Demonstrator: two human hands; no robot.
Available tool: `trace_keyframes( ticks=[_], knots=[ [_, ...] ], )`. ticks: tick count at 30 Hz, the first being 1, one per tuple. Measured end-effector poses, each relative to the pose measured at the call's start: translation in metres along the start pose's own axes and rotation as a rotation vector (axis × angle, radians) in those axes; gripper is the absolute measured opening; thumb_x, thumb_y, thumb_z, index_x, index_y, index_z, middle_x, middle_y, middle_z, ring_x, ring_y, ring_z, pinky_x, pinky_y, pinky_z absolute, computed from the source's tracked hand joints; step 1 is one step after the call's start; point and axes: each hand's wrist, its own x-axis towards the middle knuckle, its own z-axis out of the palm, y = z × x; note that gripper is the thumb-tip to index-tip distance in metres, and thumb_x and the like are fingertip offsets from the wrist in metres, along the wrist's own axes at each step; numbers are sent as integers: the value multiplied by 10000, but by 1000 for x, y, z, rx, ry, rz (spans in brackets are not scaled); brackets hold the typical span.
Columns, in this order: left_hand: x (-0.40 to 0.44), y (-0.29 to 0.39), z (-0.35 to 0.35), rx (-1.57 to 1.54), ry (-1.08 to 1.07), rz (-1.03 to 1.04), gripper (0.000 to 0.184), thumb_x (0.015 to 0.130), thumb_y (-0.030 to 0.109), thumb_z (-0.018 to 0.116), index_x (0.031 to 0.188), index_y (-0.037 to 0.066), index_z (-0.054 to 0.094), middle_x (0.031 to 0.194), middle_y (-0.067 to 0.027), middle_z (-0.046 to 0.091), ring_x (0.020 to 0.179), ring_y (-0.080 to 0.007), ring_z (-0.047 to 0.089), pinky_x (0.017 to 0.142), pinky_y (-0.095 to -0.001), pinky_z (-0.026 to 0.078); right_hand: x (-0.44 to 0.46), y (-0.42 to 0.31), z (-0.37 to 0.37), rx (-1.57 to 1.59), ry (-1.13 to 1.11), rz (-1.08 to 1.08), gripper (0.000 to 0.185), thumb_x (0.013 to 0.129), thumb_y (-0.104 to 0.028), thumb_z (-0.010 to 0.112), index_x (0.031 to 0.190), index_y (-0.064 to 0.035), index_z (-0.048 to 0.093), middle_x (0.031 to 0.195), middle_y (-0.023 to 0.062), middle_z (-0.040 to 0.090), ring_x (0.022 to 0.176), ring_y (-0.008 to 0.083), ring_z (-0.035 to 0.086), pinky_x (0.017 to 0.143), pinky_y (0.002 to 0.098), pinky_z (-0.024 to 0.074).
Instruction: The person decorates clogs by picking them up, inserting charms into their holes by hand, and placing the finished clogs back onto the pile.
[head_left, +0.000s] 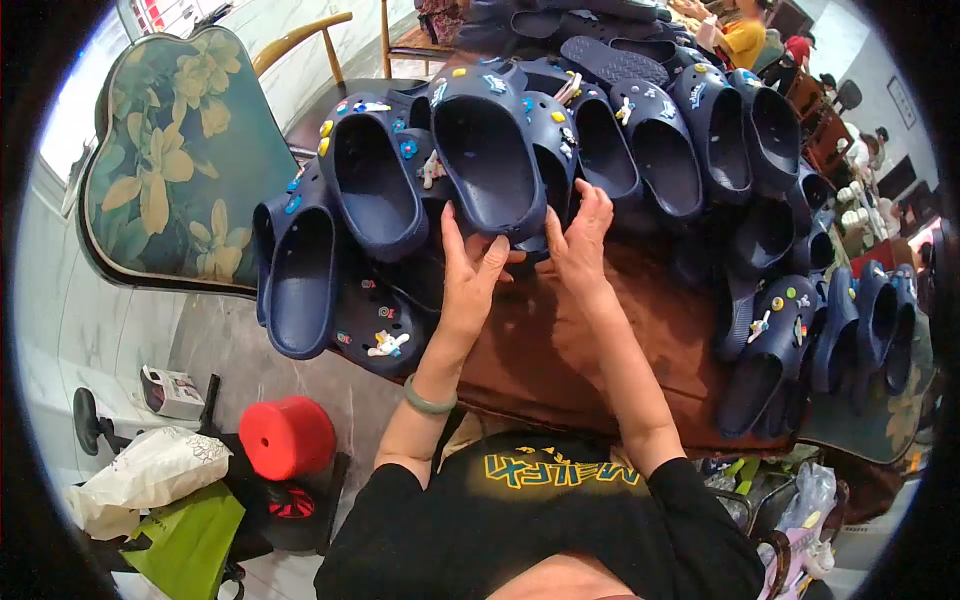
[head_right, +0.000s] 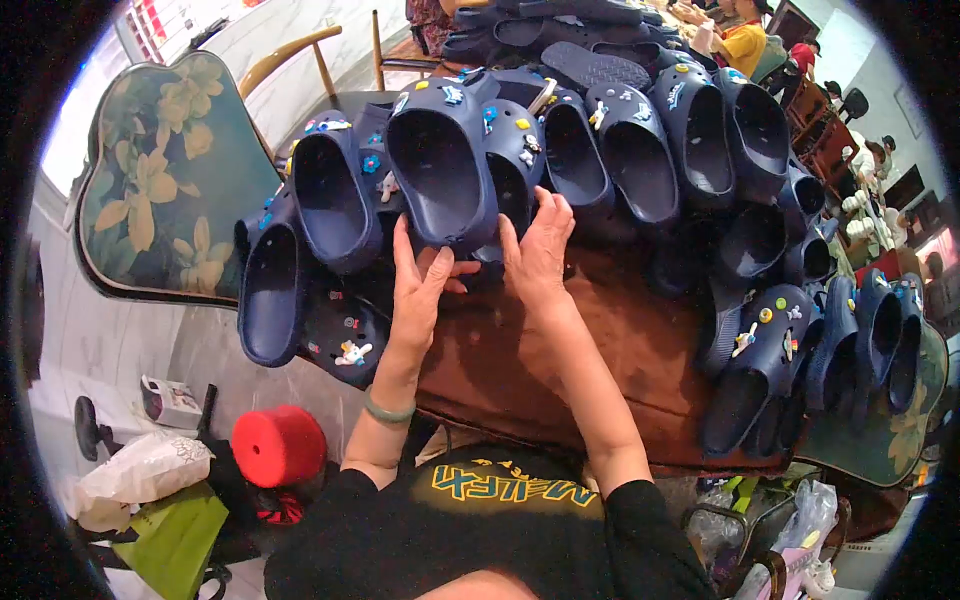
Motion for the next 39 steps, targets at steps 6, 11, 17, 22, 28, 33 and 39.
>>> trace_keyframes(
  ticks=[6, 11, 17, 22, 28, 33, 39],
  knots=[
    [15, 2, 5, -230, -10, -71, 720, 958, 220, 544, 1512, 105, 99, 1221, -133, 570, 917, -222, 673, 658, -268, 522, -9, 38, 45, 653, -158, 578, 582, 839, -28, 521, 1386, 8, 325, 1303, 217, 497, 1161, 314, 541, 1027, 362, 385],
    [19, 3, 3, -271, -33, -45, 654, 924, 150, 516, 1507, 101, 225, 1220, -110, 584, 941, -208, 673, 691, -279, 548, -15, 27, -21, 689, -7, 502, 535, 859, 58, 451, 1385, 19, 361, 1359, 146, 442, 1270, 242, 431, 1078, 341, 324],
    [25, -8, 14, -298, -62, -15, 646, 936, 122, 515, 1516, 107, 232, 1244, -95, 574, 929, -167, 664, 702, -273, 565, -58, 41, -104, 926, 227, 630, 527, 928, 10, 506, 1421, -12, 322, 1378, 128, 434, 1242, 237, 460, 1057, 356, 370],
    [35, -22, 22, -30, -102, -131, 730, 904, 37, 591, 1524, 108, 211, 1403, -161, 430, 970, -142, 630, 707, -266, 555, -95, 51, -135, 890, 251, 700, 542, 933, -5, 526, 1434, -19, 319, 1371, 123, 452, 1214, 232, 489, 1036, 348, 397],
    [40, -52, 32, 196, -44, 133, 733, 878, -19, 612, 1508, 90, 253, 1518, -169, 265, 1081, -172, 569, 759, -264, 544, -115, 44, -139, 854, 204, 725, 546, 915, 8, 531, 1426, -21, 341, 1330, 124, 495, 1189, 220, 509, 1008, 340, 423],
    [32, -44, 41, 678, -53, 247, 701, 873, 66, 656, 1473, 38, 294, 1484, -176, 336, 1245, -260, 485, 843, -328, 546, -126, 34, -148, 944, 129, 745, 532, 915, -23, 517, 1422, -23, 355, 1311, 135, 516, 1156, 236, 546, 996, 355, 444],
    [3, -28, 54, 1085, -28, 469, 632, 875, 192, 686, 1398, -15, 398, 1356, -226, 476, 1203, -313, 523, 900, -349, 484, -150, 11, -160, 948, 46, 824, 569, 930, -45, 500, 1451, -23, 271, 1331, 136, 476, 1203, 208, 491, 1023, 323, 392]
  ],
)
